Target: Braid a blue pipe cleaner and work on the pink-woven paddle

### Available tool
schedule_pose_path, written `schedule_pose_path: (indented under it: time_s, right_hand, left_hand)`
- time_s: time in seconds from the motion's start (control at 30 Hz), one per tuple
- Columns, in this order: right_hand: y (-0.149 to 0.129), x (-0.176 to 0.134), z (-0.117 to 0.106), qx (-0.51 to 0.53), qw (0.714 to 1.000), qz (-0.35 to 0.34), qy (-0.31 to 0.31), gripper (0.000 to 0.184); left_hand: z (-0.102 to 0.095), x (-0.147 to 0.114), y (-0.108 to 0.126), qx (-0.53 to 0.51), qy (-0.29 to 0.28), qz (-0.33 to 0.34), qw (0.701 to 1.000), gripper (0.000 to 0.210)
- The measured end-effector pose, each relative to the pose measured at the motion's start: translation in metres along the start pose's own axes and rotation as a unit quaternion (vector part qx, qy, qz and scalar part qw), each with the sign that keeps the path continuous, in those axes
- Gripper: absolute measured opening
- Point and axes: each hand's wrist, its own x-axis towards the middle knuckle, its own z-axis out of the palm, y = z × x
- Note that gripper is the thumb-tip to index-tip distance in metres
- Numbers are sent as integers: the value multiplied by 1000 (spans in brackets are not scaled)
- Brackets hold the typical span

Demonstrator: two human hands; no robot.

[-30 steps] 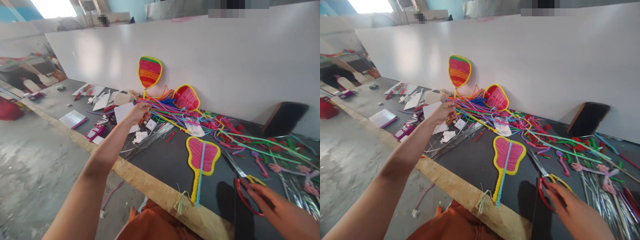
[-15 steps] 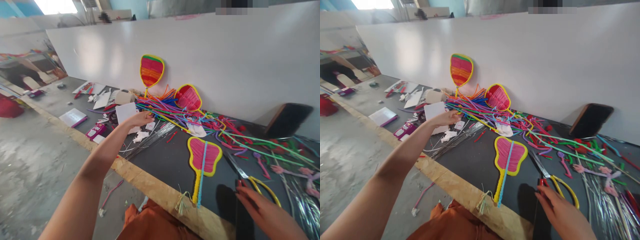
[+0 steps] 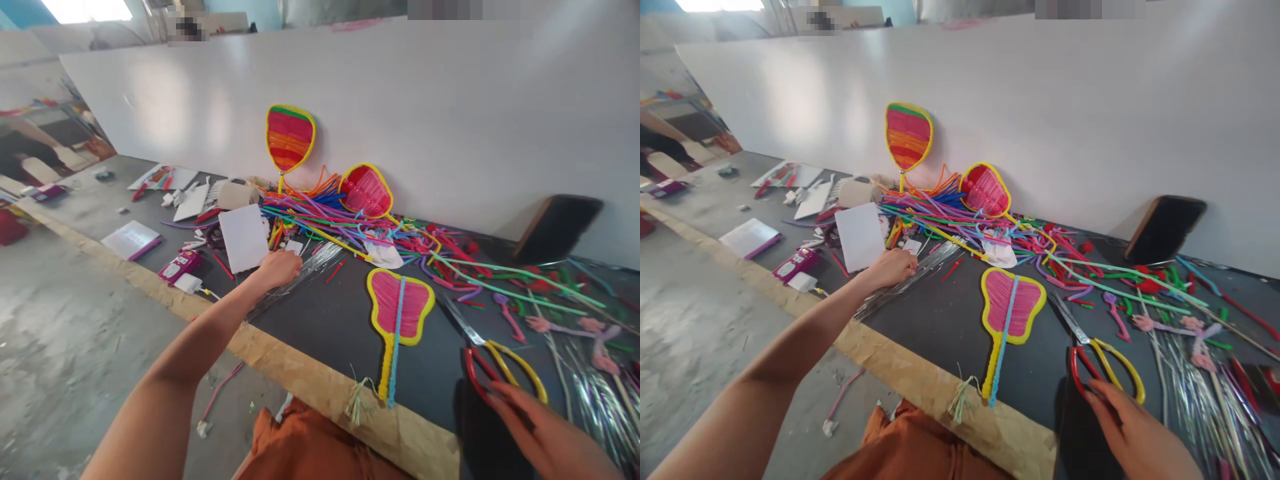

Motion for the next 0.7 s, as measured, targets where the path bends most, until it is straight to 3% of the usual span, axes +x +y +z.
schedule_pose_path:
  time_s: [0.2,0.33,0.57,0.63,0.7]
  right_hand:
    - [-6,7,-12,30,999,5,-32,35]
    - [-16,16,-17,32,998,-25,-40,35]
    - [-32,34,-21,6,997,-72,-42,39]
    - [-38,39,-22,4,995,-100,-30,42]
    - [-43,43,-21,3,992,-126,-20,45]
  left_hand:
    - [-15,1,-19,-91,-6,12,996,18]
    - [-22,0,-27,-165,-10,19,986,14]
    - [-30,-4,-36,-272,90,-11,958,22]
    - [-36,-6,-37,-350,115,-19,930,23]
    - [-46,-9,-34,-490,112,-22,864,26]
